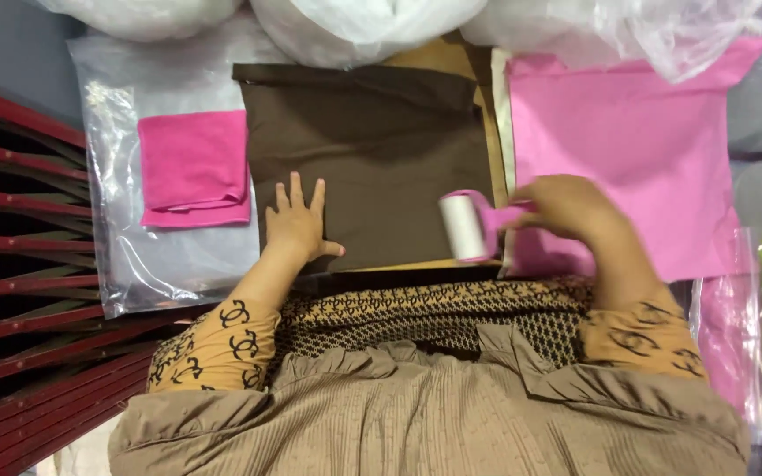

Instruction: The person uses a lint roller to clean a piece of brown fabric before folding it at an upholstery station.

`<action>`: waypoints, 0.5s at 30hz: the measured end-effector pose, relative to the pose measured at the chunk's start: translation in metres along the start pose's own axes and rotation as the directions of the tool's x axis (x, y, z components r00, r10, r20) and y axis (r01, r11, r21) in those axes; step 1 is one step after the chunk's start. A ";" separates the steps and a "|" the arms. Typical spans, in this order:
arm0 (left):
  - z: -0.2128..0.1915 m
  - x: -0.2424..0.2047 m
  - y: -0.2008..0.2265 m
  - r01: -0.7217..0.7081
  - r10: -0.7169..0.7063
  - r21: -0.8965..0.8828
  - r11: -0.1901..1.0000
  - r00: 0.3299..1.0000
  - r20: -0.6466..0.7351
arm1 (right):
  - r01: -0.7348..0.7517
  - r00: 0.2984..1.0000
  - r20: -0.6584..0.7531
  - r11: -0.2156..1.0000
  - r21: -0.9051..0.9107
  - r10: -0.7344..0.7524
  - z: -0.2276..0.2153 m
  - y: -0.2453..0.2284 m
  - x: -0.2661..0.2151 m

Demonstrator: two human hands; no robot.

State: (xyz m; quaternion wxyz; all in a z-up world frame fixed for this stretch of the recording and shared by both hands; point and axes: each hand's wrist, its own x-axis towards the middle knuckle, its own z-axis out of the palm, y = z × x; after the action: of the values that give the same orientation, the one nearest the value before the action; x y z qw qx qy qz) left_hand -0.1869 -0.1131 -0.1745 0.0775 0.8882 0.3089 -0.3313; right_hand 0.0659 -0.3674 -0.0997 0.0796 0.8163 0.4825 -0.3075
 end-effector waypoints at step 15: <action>-0.013 -0.002 0.014 0.005 0.001 -0.078 0.997 0.997 0.077 | 0.007 0.999 -0.043 0.980 -0.201 -0.016 -0.001 0.001 0.041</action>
State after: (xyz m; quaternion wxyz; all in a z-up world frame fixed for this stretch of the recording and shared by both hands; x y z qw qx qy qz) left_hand -0.1731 -0.1206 -0.1640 0.1234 0.8708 0.3193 -0.3529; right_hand 0.0814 -0.3374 -0.1230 0.1488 0.8079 0.5175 -0.2395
